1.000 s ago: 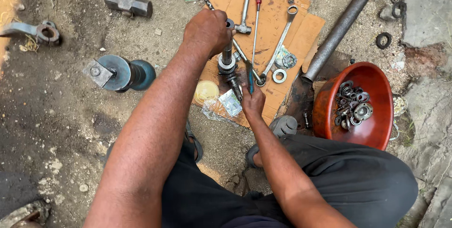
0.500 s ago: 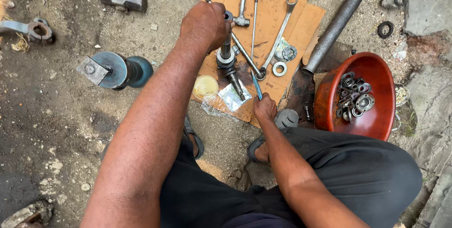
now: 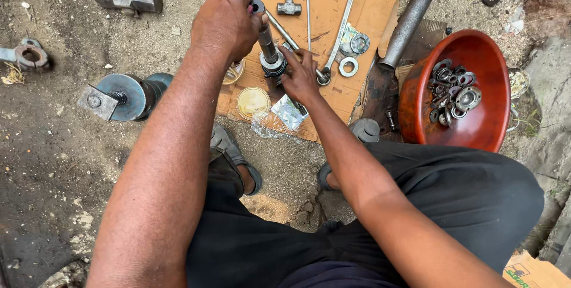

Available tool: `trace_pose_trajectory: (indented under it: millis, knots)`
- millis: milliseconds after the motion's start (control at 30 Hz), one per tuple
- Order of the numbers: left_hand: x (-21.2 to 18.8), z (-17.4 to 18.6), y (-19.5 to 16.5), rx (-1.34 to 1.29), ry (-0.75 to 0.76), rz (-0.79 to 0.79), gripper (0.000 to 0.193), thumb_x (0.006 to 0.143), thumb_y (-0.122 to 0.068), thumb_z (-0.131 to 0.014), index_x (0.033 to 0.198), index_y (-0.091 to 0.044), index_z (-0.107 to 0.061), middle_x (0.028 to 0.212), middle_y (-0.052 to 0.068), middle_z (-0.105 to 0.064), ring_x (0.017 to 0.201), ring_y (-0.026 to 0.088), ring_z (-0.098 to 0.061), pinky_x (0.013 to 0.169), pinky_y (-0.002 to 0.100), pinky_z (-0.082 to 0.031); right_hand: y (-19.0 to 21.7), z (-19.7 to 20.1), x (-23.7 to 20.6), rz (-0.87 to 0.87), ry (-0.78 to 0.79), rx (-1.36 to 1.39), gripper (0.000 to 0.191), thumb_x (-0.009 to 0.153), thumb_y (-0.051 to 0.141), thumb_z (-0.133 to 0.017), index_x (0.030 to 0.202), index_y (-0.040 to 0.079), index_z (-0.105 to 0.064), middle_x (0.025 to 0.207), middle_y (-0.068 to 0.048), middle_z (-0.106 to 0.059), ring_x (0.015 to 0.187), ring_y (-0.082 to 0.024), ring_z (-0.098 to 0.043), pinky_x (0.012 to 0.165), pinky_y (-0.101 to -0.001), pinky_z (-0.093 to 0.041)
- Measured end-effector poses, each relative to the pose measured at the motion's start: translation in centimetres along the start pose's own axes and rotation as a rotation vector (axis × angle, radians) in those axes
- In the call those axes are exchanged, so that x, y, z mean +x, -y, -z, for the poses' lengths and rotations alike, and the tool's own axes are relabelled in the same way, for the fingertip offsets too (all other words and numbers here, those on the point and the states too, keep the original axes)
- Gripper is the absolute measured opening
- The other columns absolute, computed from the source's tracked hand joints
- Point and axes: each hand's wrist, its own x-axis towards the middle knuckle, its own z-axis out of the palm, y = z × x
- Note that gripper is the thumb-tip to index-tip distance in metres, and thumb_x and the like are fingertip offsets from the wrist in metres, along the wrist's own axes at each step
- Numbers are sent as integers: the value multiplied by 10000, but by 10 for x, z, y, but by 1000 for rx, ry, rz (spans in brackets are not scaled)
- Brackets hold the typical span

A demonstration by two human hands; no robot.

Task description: The person sits on the ground and uses a wrench to tighten a bolt on a mechanical shaft. They then wipe the shaft with a cloth and continue adjusting the bolt with the wrench.

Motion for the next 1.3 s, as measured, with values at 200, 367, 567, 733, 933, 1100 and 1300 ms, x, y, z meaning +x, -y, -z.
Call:
trace_pose_trajectory:
  millis: [200,367,567,733,933,1100,1300]
  knots:
    - [1,1,6,-1,-13,-24,403,963,-458,-729,1159,-105,-725,970,188,-741,925,350,-727,780,494,-592,8,-8,-8,62,-30,-130,827,779,27,-705,1529,315,-509,1463,-182,-391,1346,-423,-401,1147,-529,-395]
    - [5,-7,9,4,-11,36,409,990,-476,-675,1191,-120,-697,953,179,-737,873,312,-730,732,476,-601,-4,-7,-23,139,-36,-106,732,779,64,-754,1464,247,-574,1459,-207,-383,1359,-427,-374,1126,-531,-381]
    - [34,-11,27,18,-116,37,369,1026,-451,-665,1170,-115,-719,968,168,-746,874,326,-716,747,497,-583,-16,-7,-39,-66,-119,168,496,848,127,-754,1331,143,-640,1310,-162,-541,1253,-344,-565,1055,-447,-482]
    - [65,-12,45,-63,-81,120,363,1053,-422,-648,1245,-119,-707,1021,159,-751,892,293,-738,828,453,-588,-40,-2,-61,-199,-86,236,345,903,130,-685,1245,87,-677,1228,-134,-599,1069,-316,-670,955,-431,-529]
    - [92,-17,48,-122,-114,257,348,1063,-383,-637,1274,-114,-707,1051,144,-738,885,236,-737,818,396,-607,-69,5,-59,-146,-183,207,336,847,129,-732,1175,60,-705,1199,-152,-671,1089,-315,-672,928,-448,-526]
    - [104,-26,56,-17,-162,262,337,1106,-360,-629,1290,-96,-729,1046,195,-745,906,272,-722,842,441,-566,-73,9,-52,-295,46,353,479,874,240,-741,1321,115,-620,926,-120,-738,871,-298,-743,798,-458,-568]
    - [115,-38,55,-39,-220,308,353,1125,-358,-621,1302,-68,-720,1093,171,-742,912,209,-727,807,371,-595,-69,6,-60,-237,159,321,579,863,254,-779,1369,110,-536,878,-193,-730,849,-360,-739,747,-510,-570]
